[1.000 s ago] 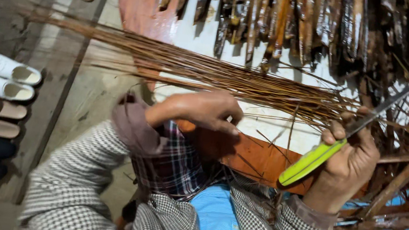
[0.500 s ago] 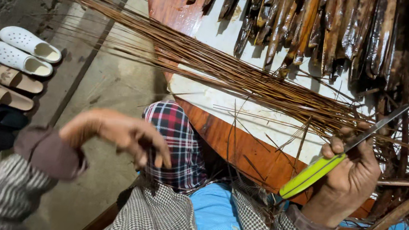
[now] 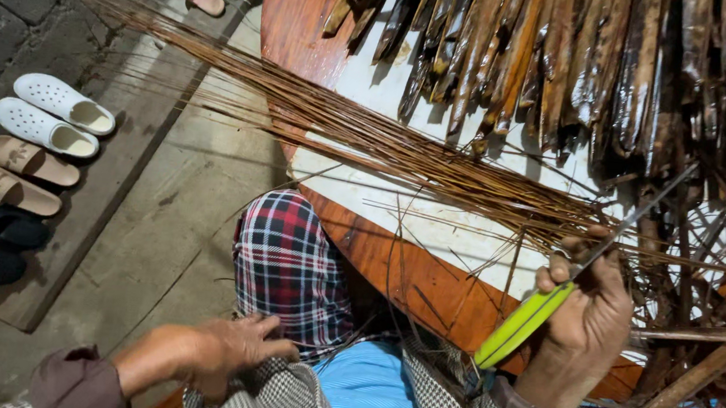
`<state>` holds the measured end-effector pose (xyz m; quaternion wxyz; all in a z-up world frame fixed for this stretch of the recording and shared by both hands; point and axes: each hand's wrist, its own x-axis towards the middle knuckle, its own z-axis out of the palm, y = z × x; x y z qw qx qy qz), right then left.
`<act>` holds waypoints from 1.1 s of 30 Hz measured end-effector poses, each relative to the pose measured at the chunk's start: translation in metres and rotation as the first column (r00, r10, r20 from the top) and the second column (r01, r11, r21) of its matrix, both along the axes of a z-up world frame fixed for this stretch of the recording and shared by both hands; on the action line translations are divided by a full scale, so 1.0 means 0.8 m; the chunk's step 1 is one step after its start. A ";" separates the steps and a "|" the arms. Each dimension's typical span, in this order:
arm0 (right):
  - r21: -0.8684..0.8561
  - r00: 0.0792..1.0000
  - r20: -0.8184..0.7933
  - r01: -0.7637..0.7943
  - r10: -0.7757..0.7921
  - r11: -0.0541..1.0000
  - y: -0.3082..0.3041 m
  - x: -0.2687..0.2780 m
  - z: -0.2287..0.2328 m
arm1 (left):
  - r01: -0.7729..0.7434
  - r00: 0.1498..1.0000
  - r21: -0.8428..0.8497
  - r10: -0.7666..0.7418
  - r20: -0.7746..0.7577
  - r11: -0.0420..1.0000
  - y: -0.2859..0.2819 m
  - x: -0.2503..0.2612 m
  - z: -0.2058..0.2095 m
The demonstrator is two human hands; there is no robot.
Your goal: The person uses a knife to strip thin fibers or midribs from palm leaves on a wooden table.
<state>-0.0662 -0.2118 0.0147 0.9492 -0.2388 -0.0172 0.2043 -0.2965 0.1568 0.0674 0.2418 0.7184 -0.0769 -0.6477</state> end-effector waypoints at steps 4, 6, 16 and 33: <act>-0.083 0.998 -0.041 0.039 -0.042 0.996 0.001 0.004 -0.012 | 0.225 0.969 0.090 -0.232 0.083 0.970 -0.018 0.002 -0.011; -0.130 0.996 -0.045 0.072 -0.079 0.989 0.002 0.005 -0.012 | 0.243 0.964 0.085 -0.250 0.087 0.966 -0.016 0.003 -0.017; -0.142 0.992 -0.096 0.066 -0.080 0.988 0.009 0.003 -0.011 | -0.292 0.926 -0.405 0.362 0.106 0.866 0.048 0.026 -0.008; -0.216 0.990 -0.137 -0.043 0.014 0.976 0.027 0.005 -0.036 | -0.060 -0.284 -0.992 0.950 0.126 0.114 0.192 -0.081 0.019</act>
